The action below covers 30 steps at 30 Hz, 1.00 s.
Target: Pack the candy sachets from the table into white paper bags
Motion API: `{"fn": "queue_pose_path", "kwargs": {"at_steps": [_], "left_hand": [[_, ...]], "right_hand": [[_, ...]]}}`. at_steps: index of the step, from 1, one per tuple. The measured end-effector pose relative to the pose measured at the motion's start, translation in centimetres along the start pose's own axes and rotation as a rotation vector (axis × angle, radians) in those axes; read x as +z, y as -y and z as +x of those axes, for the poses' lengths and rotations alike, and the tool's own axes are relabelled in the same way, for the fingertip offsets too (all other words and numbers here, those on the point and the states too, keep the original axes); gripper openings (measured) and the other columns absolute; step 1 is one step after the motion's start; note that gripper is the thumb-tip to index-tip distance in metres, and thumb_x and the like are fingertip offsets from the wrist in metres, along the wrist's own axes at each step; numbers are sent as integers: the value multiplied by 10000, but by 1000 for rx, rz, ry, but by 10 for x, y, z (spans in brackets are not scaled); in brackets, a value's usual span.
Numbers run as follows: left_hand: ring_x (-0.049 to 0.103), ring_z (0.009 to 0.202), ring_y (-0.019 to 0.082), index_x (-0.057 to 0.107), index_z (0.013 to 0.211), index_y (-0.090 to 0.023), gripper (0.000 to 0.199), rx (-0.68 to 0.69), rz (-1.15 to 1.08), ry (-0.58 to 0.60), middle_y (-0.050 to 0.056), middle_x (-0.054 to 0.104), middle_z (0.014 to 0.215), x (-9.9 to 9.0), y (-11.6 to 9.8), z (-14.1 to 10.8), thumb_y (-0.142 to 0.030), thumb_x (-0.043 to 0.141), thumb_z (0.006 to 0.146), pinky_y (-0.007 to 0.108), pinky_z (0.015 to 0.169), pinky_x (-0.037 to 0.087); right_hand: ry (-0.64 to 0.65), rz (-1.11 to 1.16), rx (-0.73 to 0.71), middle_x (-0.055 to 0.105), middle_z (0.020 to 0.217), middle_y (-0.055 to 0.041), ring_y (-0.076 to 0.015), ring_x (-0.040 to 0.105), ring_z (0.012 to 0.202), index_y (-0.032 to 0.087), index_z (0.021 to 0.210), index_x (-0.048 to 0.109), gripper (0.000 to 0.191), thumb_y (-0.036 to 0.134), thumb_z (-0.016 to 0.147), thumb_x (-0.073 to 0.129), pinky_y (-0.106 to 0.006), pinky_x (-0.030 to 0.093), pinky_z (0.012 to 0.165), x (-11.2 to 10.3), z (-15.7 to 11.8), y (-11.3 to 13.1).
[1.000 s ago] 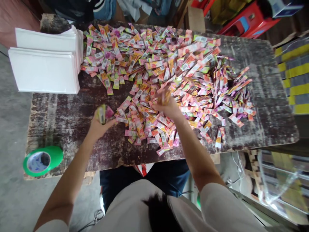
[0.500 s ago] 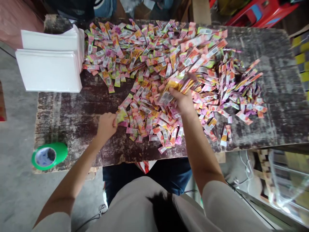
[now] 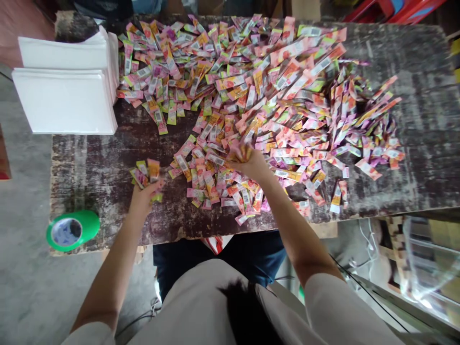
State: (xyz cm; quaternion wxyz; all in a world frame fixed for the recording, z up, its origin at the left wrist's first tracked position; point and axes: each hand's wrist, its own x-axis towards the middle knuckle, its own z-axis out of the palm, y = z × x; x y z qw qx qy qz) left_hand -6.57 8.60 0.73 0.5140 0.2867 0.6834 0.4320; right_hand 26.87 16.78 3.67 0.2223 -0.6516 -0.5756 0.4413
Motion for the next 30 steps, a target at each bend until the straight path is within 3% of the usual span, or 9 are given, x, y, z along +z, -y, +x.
{"fn": "queue_pose_path", "kwargs": {"at_steps": [3, 6, 10, 13, 17, 20, 23, 27, 30], "left_hand": [[660, 711, 197, 615, 843, -191, 401, 1, -85, -97, 36, 686, 793, 33, 5, 14, -417, 767, 548, 326, 644, 535], [674, 757, 237, 615, 801, -191, 334, 64, 201, -174, 64, 691, 773, 60, 5, 32, -435, 736, 607, 345, 653, 525], [682, 900, 349, 619, 745, -200, 296, 137, 817, -158, 143, 704, 802, 76, 0, 40, -471, 719, 678, 426, 747, 499], [676, 922, 358, 608, 749, -209, 284, 164, 968, -172, 143, 699, 810, 85, -3, 36, -471, 709, 703, 418, 752, 487], [675, 880, 269, 618, 780, -206, 223, 236, 687, -230, 66, 692, 798, 83, -5, 32, -405, 687, 706, 354, 753, 507], [673, 917, 229, 640, 929, -198, 358, 298, 246, -285, 55, 708, 923, 63, -9, 25, -465, 681, 695, 339, 780, 536], [683, 912, 227, 624, 1050, -220, 489, 247, -33, -220, 59, 715, 963, 39, -11, 7, -549, 677, 692, 346, 751, 554], [667, 704, 184, 625, 1005, -220, 518, 90, -129, -114, 27, 690, 803, 30, 2, -25, -563, 739, 633, 328, 659, 551], [664, 766, 176, 636, 1000, -211, 484, 173, 37, -49, 29, 695, 872, 43, 17, -47, -490, 771, 629, 327, 734, 549]], "right_hand": [[-32, -418, -56, 703, 839, -97, -269, 656, 814, 156, 937, 674, 318, 355, 706, 765, -376, 523, 722, 25, 8, 15], [-34, -670, -44, 711, 948, -146, -305, 657, 910, 152, 1022, 656, 327, 340, 761, 715, -370, 504, 767, 43, 14, 20], [-15, -732, -1, 712, 990, -154, -304, 659, 917, 156, 1051, 639, 370, 413, 789, 689, -348, 494, 749, 49, 14, 12], [-22, -692, 9, 715, 986, -141, -301, 660, 917, 162, 1060, 635, 400, 430, 771, 700, -346, 495, 751, 51, 13, 8], [-102, -408, -17, 711, 891, -90, -275, 662, 859, 184, 1001, 655, 324, 405, 765, 679, -367, 515, 758, 39, 9, 6], [-192, 24, -43, 693, 867, -46, -234, 650, 795, 226, 976, 651, 310, 440, 754, 681, -382, 547, 715, 14, -4, 3], [-261, 355, -65, 679, 844, -25, -220, 650, 790, 243, 948, 635, 333, 511, 755, 680, -384, 556, 710, 0, -30, -2], [-77, 337, 47, 693, 826, -31, -232, 661, 783, 219, 911, 629, 413, 528, 669, 757, -375, 552, 716, 30, -67, -8], [-36, 49, 154, 721, 878, -62, -259, 676, 827, 202, 917, 641, 425, 500, 648, 781, -367, 540, 739, 69, -81, -8]]}}
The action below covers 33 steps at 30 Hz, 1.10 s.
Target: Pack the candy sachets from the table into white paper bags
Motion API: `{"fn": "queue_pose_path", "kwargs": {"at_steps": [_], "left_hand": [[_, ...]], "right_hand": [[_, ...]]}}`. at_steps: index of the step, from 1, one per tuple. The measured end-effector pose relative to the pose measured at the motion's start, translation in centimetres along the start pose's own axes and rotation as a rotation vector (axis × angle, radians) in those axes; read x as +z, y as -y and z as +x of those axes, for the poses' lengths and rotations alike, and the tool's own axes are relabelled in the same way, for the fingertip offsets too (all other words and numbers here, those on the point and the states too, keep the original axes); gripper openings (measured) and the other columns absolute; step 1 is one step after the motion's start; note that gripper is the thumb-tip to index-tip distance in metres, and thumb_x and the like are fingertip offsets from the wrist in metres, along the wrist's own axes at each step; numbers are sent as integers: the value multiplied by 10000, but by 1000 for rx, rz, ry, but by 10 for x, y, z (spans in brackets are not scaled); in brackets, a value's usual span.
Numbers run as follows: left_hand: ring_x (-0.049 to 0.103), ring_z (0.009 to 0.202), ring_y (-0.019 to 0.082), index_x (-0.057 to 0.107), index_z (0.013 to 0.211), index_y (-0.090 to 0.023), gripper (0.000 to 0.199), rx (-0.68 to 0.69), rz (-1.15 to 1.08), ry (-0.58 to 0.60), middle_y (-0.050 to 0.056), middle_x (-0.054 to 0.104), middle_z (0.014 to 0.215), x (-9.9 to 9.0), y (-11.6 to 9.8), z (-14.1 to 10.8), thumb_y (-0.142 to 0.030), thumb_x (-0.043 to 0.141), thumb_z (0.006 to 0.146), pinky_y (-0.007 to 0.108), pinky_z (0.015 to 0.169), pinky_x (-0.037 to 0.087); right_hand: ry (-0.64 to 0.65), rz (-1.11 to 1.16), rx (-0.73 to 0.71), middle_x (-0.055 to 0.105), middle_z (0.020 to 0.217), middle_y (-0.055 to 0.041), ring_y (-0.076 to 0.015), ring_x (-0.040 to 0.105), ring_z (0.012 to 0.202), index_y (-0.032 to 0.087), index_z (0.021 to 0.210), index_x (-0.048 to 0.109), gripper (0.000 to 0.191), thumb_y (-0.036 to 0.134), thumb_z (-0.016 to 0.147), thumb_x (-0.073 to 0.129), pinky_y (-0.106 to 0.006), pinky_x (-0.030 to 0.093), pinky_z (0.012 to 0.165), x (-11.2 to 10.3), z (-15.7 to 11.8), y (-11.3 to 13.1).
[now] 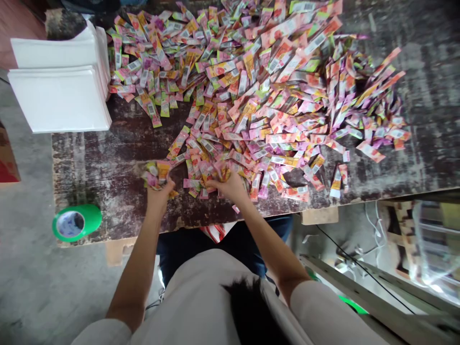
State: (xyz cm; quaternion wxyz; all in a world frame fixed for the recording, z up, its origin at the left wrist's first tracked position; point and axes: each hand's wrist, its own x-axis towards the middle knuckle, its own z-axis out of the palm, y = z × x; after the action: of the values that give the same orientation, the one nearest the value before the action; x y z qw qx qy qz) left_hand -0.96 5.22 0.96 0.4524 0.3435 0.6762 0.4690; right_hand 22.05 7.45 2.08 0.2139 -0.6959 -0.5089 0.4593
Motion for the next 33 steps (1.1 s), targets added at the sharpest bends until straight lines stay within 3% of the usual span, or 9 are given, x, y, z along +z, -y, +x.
{"fn": "queue_pose_path", "kwargs": {"at_steps": [5, 8, 11, 15, 18, 21, 23, 27, 33], "left_hand": [[630, 1030, 274, 652, 1098, -199, 391, 310, 762, 413, 95, 713, 1071, 32, 5, -12, -222, 681, 708, 422, 912, 459], [619, 976, 320, 674, 900, -172, 186, 391, 1094, 483, 133, 709, 947, 45, 4, -3, -225, 626, 728, 453, 866, 428], [611, 938, 315, 635, 776, -186, 75, 440, 1177, 509, 127, 684, 858, 44, 2, 5, -226, 606, 718, 445, 849, 414], [615, 982, 279, 625, 832, -196, 153, 398, 889, 374, 99, 685, 935, 14, 3, 3, -243, 642, 687, 419, 892, 444], [651, 951, 237, 628, 972, -196, 314, 173, 421, 183, 83, 693, 1016, -19, 8, -4, -373, 676, 716, 369, 826, 516], [665, 728, 190, 622, 902, -195, 353, -112, 60, 58, 32, 684, 804, -38, 13, -5, -458, 709, 682, 310, 659, 546], [639, 651, 158, 609, 850, -197, 369, -148, -23, -5, 2, 653, 734, -36, 14, 1, -458, 749, 630, 284, 620, 544], [652, 729, 176, 629, 958, -187, 456, 9, 247, -14, 32, 682, 864, -3, 8, 34, -397, 786, 585, 295, 650, 544], [663, 960, 316, 647, 859, -187, 174, 251, 1029, 47, 127, 698, 883, 34, -2, 78, -308, 622, 736, 392, 834, 474]], "right_hand": [[-10, -456, 32, 727, 997, -181, -329, 690, 945, 163, 993, 671, 317, 362, 748, 697, -382, 516, 789, 31, 8, 4], [17, -363, 77, 735, 949, -170, -317, 700, 910, 162, 926, 690, 264, 320, 715, 699, -358, 523, 753, 25, 17, 1], [16, -105, 127, 734, 866, -97, -272, 695, 836, 180, 831, 679, 244, 345, 658, 729, -344, 535, 719, 9, 18, -10], [12, 290, 121, 687, 708, -26, -227, 662, 703, 197, 713, 634, 265, 386, 585, 768, -347, 547, 653, -24, -1, -30], [-17, 549, 103, 689, 731, -17, -225, 671, 729, 211, 734, 640, 291, 412, 579, 782, -360, 562, 668, -49, -22, -44], [-105, 687, 155, 704, 785, -12, -224, 680, 742, 224, 805, 654, 350, 415, 553, 806, -375, 573, 687, -57, -34, -53], [-105, 662, 152, 713, 808, -15, -227, 684, 750, 219, 838, 660, 405, 416, 526, 828, -386, 576, 706, -50, -31, -53], [-179, 341, 118, 737, 895, -69, -268, 693, 867, 195, 873, 676, 393, 444, 591, 791, -408, 565, 774, -20, -1, -35], [-250, -207, 212, 731, 968, -185, -338, 695, 924, 161, 944, 704, 330, 397, 713, 695, -424, 540, 799, 6, 37, -2]]}}
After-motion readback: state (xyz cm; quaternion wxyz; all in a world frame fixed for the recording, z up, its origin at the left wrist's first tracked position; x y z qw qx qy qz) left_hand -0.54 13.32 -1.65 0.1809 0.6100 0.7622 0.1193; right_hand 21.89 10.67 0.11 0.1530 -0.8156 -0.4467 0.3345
